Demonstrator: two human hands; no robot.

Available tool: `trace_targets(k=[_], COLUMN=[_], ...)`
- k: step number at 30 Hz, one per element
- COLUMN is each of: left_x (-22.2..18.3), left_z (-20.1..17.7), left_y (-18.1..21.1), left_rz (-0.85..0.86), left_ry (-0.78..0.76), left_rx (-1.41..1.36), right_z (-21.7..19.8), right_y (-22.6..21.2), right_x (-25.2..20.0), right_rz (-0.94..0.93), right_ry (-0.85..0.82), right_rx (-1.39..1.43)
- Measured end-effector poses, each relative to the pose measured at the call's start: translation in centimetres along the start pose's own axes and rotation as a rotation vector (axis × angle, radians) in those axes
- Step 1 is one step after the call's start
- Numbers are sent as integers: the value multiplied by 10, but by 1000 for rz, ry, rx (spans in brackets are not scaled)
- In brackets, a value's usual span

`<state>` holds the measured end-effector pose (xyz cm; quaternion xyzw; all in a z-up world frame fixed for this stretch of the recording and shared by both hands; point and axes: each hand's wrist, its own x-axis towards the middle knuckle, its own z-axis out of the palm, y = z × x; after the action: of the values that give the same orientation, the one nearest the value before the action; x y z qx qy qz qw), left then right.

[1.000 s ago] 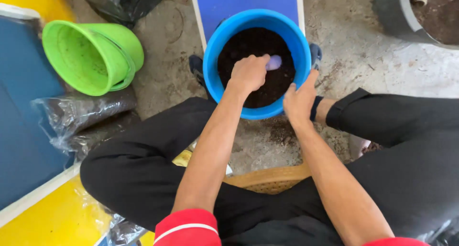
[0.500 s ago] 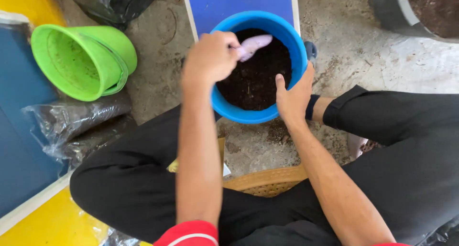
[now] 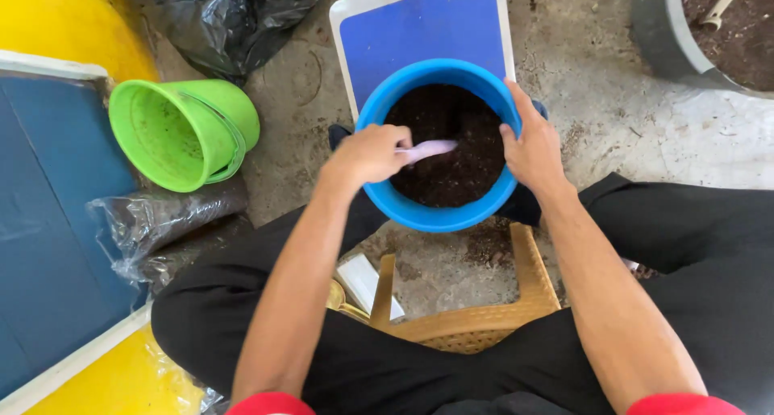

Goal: Scooping soil into plastic bags, measuring and mixing components, and checking weights using a digital scale.

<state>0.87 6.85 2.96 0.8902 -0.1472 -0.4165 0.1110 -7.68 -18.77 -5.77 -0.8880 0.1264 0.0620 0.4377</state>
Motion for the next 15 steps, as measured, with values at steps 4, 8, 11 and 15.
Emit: trace_targets(k=[4, 8, 11, 15], left_x=[-57, 27, 72, 64], left_z=[-73, 5, 65, 72], left_y=[19, 20, 13, -15], left_rz=[1, -46, -3, 74], left_ry=[42, 121, 85, 63], left_rx=[87, -102, -145, -240], right_z=[9, 36, 48, 47], right_y=[-8, -35, -38, -29], right_x=[-18, -57, -77, -70], right_rz=[59, 269, 232, 185], right_ry=[142, 415, 334, 318], right_rx=[92, 146, 97, 215])
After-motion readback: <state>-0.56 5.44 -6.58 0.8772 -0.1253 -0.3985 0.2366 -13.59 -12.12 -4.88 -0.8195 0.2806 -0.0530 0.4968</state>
